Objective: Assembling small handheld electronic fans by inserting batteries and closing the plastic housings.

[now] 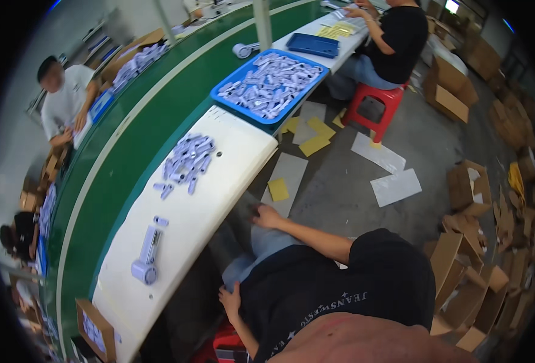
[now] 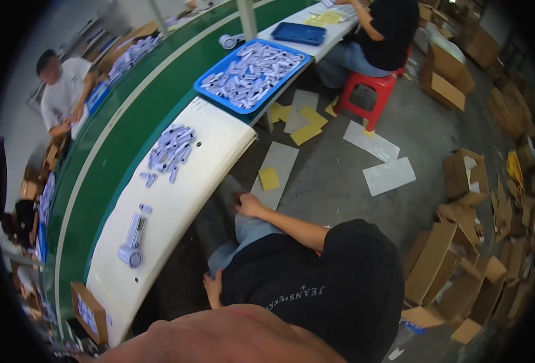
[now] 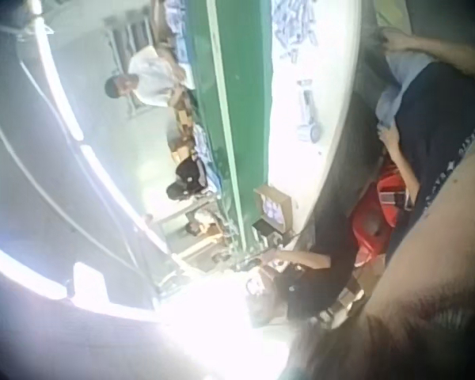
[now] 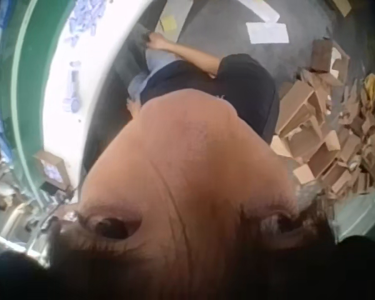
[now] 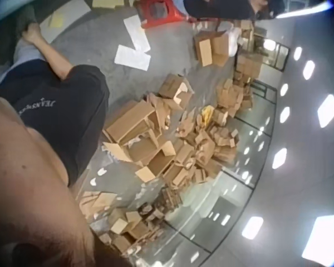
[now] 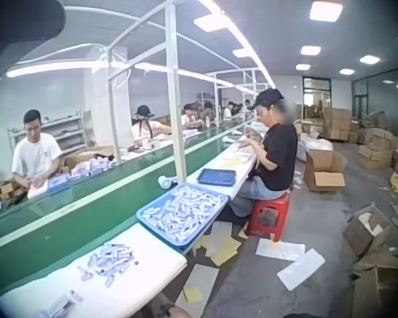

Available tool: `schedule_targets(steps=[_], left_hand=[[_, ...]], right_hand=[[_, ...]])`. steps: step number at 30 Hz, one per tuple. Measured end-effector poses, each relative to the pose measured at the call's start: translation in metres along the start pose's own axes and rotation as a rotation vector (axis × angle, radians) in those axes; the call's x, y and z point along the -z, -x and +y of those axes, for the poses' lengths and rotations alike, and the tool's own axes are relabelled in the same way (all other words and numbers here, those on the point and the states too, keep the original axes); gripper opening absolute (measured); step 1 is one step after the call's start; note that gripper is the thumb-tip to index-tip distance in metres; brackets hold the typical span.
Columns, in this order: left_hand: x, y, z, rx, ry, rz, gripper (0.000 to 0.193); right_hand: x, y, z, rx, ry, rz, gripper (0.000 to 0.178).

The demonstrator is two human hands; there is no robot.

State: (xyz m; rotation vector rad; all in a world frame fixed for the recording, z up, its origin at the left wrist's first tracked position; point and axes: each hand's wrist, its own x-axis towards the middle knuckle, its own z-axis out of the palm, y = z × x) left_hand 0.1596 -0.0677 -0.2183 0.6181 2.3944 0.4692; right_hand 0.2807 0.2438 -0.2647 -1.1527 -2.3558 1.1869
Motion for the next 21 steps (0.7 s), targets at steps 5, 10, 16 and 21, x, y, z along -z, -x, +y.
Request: schedule_targets(steps=[5,10,16,21], left_hand=[[-0.001,-0.011,-0.007,0.042,-0.003,-0.002,0.078],[0.009,-0.056,0.021,-0.02,-0.173,-0.077,0.062],[-0.049,-0.175,0.045,-0.288,-0.448,-0.06,0.039],[-0.047,-0.151,0.031,-0.211,-0.251,0.08,0.031]], right_hand=[[0.14,0.079,-0.12,0.278,-0.821,-0.458,0.03],[0.302,0.154,-0.252,1.411,-0.878,0.065,0.048],[0.297,0.159,-0.297,1.393,-1.014,0.067,0.037],[0.283,0.168,-0.299,1.445,-1.17,-0.12,0.032]])
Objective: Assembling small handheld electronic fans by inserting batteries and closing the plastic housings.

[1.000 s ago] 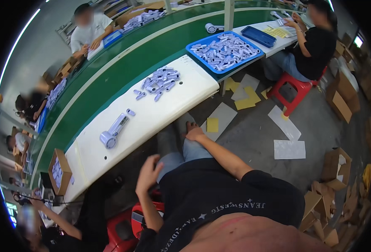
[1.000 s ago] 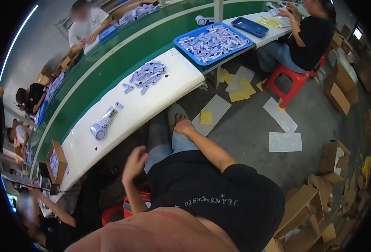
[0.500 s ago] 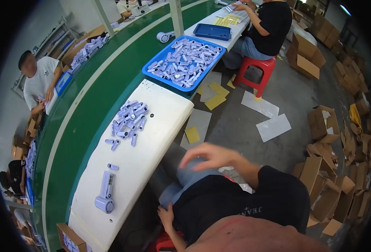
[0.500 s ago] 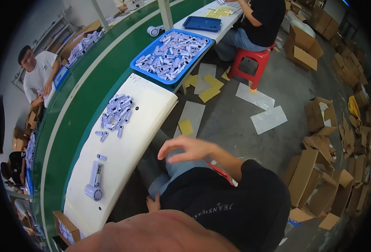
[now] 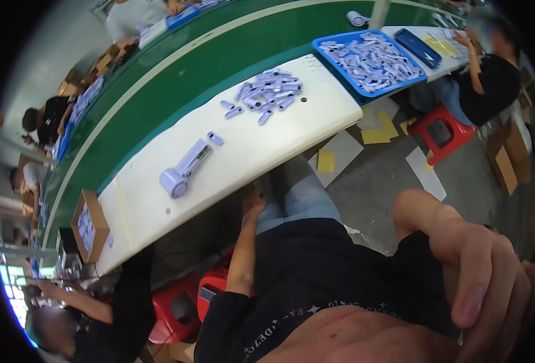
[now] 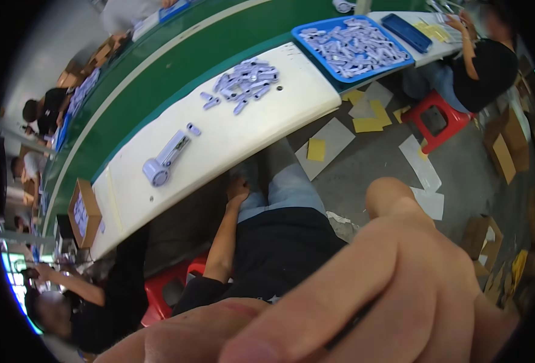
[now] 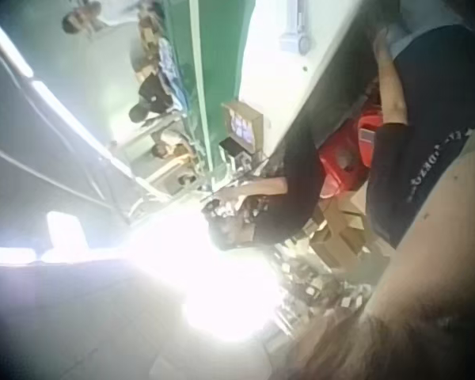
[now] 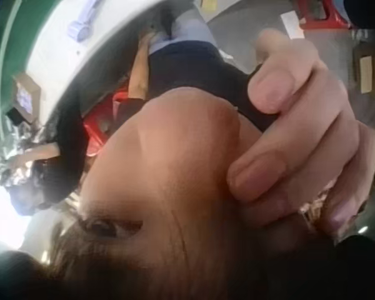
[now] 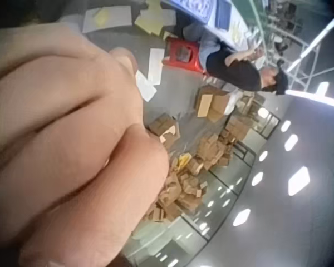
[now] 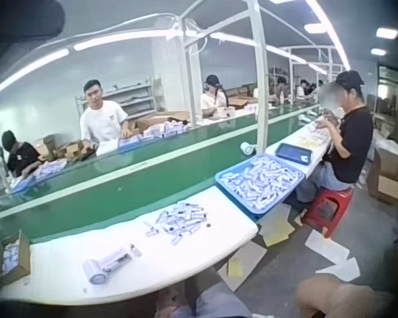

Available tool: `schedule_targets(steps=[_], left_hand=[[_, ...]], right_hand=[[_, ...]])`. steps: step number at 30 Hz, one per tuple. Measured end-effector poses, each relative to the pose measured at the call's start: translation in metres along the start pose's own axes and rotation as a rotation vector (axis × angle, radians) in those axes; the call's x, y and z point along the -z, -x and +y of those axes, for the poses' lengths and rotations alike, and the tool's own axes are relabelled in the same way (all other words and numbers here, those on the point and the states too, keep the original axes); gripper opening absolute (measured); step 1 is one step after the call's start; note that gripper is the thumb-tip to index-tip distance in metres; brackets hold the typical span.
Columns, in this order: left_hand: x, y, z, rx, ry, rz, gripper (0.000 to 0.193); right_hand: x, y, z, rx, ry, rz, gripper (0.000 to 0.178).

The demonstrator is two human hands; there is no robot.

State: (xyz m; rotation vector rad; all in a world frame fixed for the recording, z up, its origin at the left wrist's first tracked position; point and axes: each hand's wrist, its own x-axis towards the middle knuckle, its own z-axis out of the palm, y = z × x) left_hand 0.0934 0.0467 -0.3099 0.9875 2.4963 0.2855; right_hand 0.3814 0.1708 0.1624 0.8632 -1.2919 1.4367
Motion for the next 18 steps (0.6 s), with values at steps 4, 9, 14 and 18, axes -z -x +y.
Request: schedule_targets(steps=[4,9,14,18], left_hand=[[0.003,0.001,-0.004,0.013,0.07,0.018,0.03],[-0.007,-0.003,-0.002,-0.011,0.054,0.085,0.031],[-0.002,-0.007,-0.003,-0.025,0.084,0.089,0.028],[-0.002,-0.008,-0.006,-0.097,0.227,0.136,0.024]], right_hand=[[-0.014,0.006,0.002,-0.003,-0.135,-0.008,0.028],[0.007,0.026,-0.024,0.023,-0.251,0.001,0.024],[0.002,0.03,-0.026,0.071,-0.322,0.022,0.019],[-0.022,0.019,-0.009,0.069,-0.373,0.038,0.017]])
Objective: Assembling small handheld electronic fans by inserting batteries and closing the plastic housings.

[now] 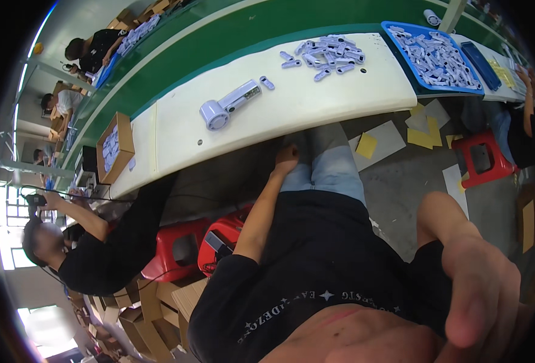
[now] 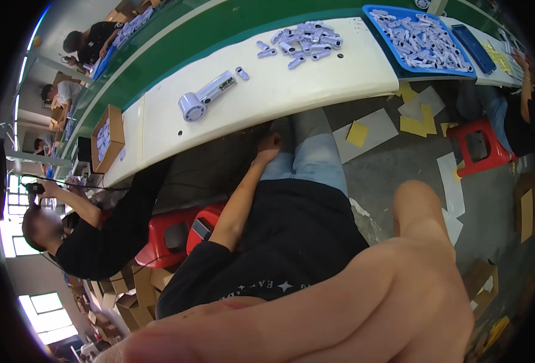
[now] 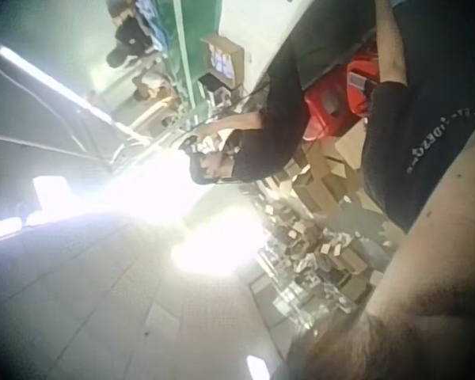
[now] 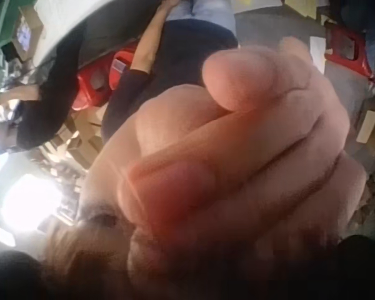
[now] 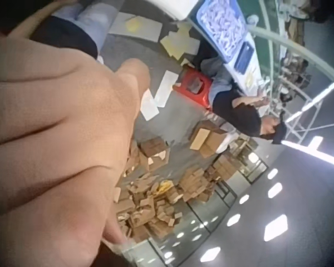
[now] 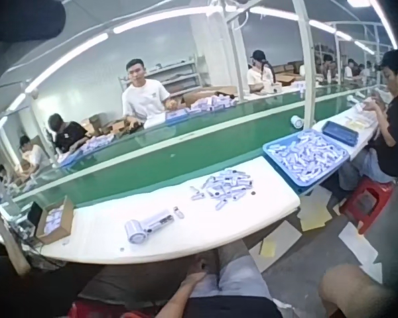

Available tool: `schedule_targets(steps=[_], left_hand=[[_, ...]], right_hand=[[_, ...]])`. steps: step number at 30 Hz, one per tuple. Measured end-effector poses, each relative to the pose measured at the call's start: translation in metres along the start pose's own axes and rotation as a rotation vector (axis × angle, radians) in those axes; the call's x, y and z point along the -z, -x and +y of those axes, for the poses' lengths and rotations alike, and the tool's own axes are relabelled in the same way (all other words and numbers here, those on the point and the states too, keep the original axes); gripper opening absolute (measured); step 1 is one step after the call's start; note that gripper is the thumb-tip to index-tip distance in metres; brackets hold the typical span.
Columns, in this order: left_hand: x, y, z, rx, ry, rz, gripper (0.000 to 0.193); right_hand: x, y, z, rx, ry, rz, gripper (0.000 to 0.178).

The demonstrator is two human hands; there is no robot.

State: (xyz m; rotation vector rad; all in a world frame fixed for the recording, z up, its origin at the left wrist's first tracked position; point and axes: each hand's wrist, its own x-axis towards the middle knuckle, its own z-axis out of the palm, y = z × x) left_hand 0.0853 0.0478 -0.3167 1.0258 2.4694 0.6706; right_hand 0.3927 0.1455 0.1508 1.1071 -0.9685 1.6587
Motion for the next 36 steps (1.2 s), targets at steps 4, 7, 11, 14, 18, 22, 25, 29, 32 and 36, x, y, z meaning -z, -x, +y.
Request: schedule_targets(steps=[4,7,11,14,18,22,25,29,32,36], left_hand=[[0.003,0.007,0.012,-0.046,0.133,0.056,0.022],[0.007,0.023,0.002,-0.015,0.182,0.065,0.021],[0.041,0.051,0.03,0.091,0.411,-0.204,0.023],[0.152,0.097,0.093,-0.136,0.763,-0.361,0.029],[0.282,0.14,0.109,-0.329,0.829,0.125,0.044],[0.318,0.111,0.091,-0.181,0.076,0.686,0.056],[0.312,0.066,0.067,-0.162,0.211,0.512,0.061],[0.33,0.029,0.084,-0.415,0.559,0.575,0.068],[0.366,0.007,0.118,-0.632,0.568,0.579,0.07],[0.39,-0.071,0.137,-0.657,0.858,0.598,0.061]], right_hand=[[0.006,-0.025,0.03,-0.037,-0.091,-0.012,0.016],[0.011,-0.027,0.03,-0.075,-0.206,-0.015,0.015],[0.039,-0.034,0.036,-0.143,-0.332,-0.022,0.016],[0.079,-0.04,0.053,-0.058,-0.436,-0.201,0.019],[0.118,-0.016,0.085,-0.184,-0.176,-0.204,0.04],[0.168,0.011,0.174,-0.966,0.944,-0.442,0.032],[0.189,0.049,0.237,-0.768,1.114,-0.698,0.048],[0.176,0.051,0.285,-0.592,1.144,-0.797,0.061],[0.19,0.007,0.297,-0.896,0.993,-0.788,0.056],[0.211,-0.015,0.321,-1.024,0.887,-0.485,0.046]])
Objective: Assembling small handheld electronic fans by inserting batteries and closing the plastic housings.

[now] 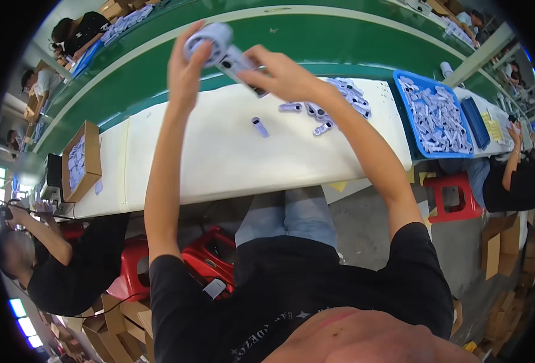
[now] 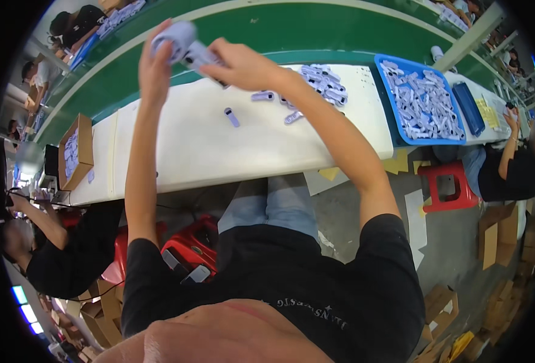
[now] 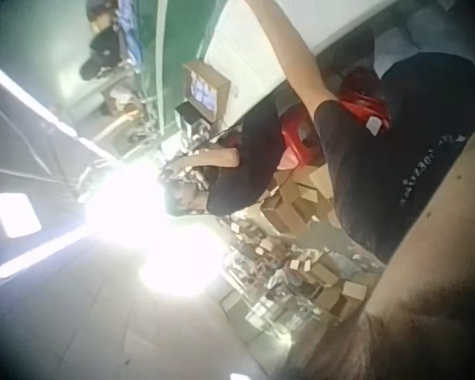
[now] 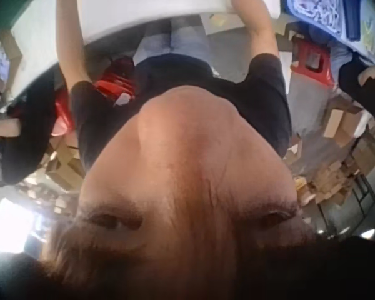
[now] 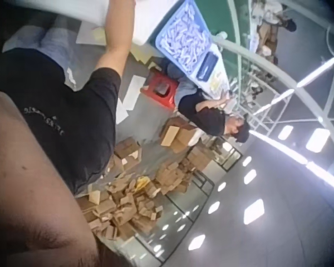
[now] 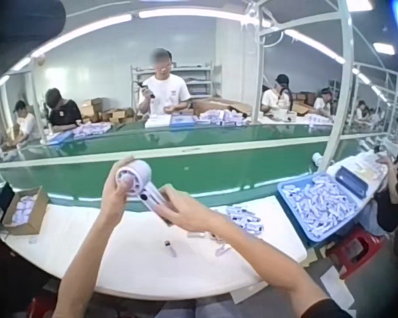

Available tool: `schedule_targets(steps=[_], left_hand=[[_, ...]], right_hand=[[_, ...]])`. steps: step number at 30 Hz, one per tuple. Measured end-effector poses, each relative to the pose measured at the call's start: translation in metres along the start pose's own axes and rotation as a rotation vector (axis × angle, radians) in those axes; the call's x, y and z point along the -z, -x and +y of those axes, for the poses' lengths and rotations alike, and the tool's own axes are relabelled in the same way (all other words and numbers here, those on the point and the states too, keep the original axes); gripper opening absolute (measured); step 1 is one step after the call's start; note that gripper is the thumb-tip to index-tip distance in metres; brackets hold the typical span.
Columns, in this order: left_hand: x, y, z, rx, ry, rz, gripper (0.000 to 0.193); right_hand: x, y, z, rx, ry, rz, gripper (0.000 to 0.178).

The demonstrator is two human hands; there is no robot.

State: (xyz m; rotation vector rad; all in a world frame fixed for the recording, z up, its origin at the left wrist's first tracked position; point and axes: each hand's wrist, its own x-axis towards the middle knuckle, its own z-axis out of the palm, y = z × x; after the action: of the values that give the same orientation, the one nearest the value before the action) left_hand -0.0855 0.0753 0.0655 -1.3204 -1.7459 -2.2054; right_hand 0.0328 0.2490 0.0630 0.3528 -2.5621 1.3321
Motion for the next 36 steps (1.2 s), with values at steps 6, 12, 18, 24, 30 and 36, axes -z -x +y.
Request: schedule_targets(steps=[6,12,18,24,30,36], left_hand=[[-0.055,-0.011,-0.089,0.071,0.275,0.061,0.053],[-0.04,0.015,-0.103,-0.019,-0.403,-0.121,0.032],[-0.055,0.02,-0.098,0.154,-0.383,-0.2,0.026],[-0.059,0.022,-0.089,0.134,-0.381,-0.241,0.018],[-0.107,-0.003,0.013,0.052,0.169,-0.673,0.012],[-0.139,0.009,0.108,-0.278,0.935,-0.631,0.02]], right_hand=[[0.028,-0.005,0.068,-0.234,-0.392,0.285,0.032],[0.064,0.003,0.097,-0.163,-0.984,0.501,0.029],[0.097,0.012,0.122,-0.16,-0.771,0.801,0.031],[0.101,0.016,0.128,-0.109,-0.854,0.753,0.03],[0.098,0.019,0.133,-0.116,-0.731,0.835,0.026],[0.098,0.013,0.146,-0.163,-0.723,0.827,0.032]])
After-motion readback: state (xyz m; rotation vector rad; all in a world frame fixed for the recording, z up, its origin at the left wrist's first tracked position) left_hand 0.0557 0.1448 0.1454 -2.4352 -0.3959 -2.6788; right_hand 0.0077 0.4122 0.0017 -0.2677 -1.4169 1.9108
